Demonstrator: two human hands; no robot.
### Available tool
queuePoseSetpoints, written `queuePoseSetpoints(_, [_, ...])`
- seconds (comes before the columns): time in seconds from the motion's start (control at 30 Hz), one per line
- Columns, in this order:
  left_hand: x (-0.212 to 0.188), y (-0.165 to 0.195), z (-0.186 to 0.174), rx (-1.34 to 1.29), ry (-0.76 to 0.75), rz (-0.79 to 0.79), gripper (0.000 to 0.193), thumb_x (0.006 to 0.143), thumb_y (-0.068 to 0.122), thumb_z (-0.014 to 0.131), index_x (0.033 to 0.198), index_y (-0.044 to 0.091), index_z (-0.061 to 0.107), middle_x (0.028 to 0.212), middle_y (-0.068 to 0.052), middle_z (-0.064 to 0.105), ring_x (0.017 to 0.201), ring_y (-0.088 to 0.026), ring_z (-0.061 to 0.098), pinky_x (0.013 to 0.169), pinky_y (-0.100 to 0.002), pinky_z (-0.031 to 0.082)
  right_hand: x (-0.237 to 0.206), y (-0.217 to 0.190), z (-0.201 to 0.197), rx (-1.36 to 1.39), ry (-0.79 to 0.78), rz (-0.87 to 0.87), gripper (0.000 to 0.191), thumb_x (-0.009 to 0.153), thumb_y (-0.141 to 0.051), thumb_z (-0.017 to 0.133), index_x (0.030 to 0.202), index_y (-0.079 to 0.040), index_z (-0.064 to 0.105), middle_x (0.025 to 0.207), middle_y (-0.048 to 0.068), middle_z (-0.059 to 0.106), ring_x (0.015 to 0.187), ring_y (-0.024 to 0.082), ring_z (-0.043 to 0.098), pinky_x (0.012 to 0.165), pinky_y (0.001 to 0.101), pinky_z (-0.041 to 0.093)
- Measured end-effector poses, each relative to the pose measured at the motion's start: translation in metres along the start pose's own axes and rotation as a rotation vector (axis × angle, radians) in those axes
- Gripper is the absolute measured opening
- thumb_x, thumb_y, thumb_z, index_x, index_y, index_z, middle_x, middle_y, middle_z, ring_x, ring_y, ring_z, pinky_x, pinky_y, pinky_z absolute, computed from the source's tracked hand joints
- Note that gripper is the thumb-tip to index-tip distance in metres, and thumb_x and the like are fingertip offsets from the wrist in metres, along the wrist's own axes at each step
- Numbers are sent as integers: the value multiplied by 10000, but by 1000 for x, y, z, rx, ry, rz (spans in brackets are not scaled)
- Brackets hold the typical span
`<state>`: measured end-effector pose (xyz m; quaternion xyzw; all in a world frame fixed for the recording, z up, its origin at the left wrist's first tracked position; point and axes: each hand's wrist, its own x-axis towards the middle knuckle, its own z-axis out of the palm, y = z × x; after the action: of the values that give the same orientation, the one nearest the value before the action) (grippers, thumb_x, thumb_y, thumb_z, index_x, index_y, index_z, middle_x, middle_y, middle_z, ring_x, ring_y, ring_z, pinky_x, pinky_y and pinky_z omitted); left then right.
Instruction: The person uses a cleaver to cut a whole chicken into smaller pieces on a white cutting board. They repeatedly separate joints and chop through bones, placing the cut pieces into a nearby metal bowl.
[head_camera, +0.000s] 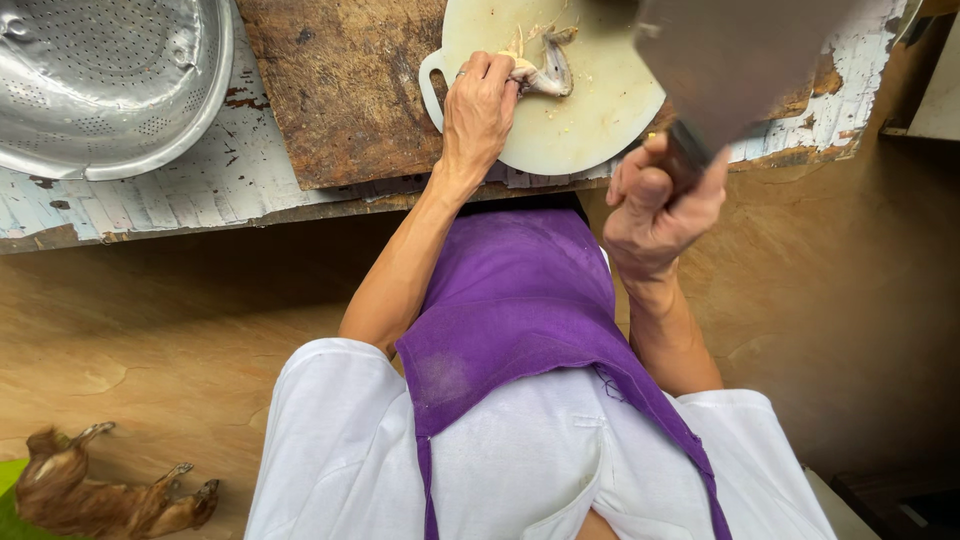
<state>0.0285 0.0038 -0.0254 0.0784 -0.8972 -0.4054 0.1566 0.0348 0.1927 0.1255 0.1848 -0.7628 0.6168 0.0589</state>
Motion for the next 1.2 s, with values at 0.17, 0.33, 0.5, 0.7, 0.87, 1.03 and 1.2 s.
queuePoseSetpoints(0.17, [0, 4, -7, -1, 20, 9, 127, 923, 0, 673, 1033, 11, 608, 971, -141, 614, 867, -287, 663, 737, -413, 571, -13, 41, 30, -537, -234, 147, 288, 1116, -263, 598, 1164, 20, 569, 809, 172, 671, 661, 316, 663, 589, 406, 507])
queuePoseSetpoints(0.33, [5, 9, -12, -2, 31, 54, 160, 887, -28, 642, 1034, 16, 595, 1028, -153, 628, 917, -352, 637, 763, -454, 547, -4, 56, 28, -764, -427, 320, 280, 1084, -253, 656, 1027, 8, 572, 729, 248, 668, 679, 455, 654, 570, 495, 475])
queuePoseSetpoints(0.5, [1, 3, -5, 6, -47, 3, 147, 931, -89, 578, 1046, 1, 595, 974, -137, 613, 865, -286, 621, 747, -423, 552, 15, 23, 9, -512, -320, 291, 347, 1115, -351, 576, 1031, -15, 591, 671, 110, 596, 579, 265, 641, 494, 379, 473])
queuePoseSetpoints(0.7, [-6, -6, 0, 4, -1, 57, 140, 912, -83, 580, 1025, 1, 579, 1001, -143, 616, 905, -289, 627, 767, -409, 555, 13, 25, 10, -221, -183, 108, 450, 1108, -450, 508, 1039, -5, 525, 647, 27, 535, 524, 152, 573, 456, 303, 444])
queuePoseSetpoints(0.87, [-1, 5, -7, -52, 10, 63, 188, 932, -61, 592, 1103, 17, 597, 1073, -142, 579, 942, -306, 639, 804, -410, 565, 10, 62, 20, -587, -411, 408, 344, 1084, -331, 600, 998, 2, 613, 633, 116, 597, 539, 218, 589, 537, 388, 465])
queuePoseSetpoints(1.03, [4, 14, -10, 144, -24, 216, 496, 691, 112, 714, 1172, 31, 625, 1159, -327, 486, 801, -397, 609, 598, -468, 518, -10, 59, -14, -486, -232, 352, 303, 1086, -285, 619, 1075, 17, 646, 706, 130, 595, 617, 210, 581, 594, 368, 466])
queuePoseSetpoints(1.2, [26, 25, -20, 203, -310, 76, 298, 809, 18, 668, 1097, 52, 598, 1054, -192, 567, 870, -367, 610, 734, -467, 530, -30, 36, -51, -347, -32, 443, 358, 1096, -350, 612, 1027, 2, 618, 692, 35, 570, 618, 125, 540, 564, 323, 443])
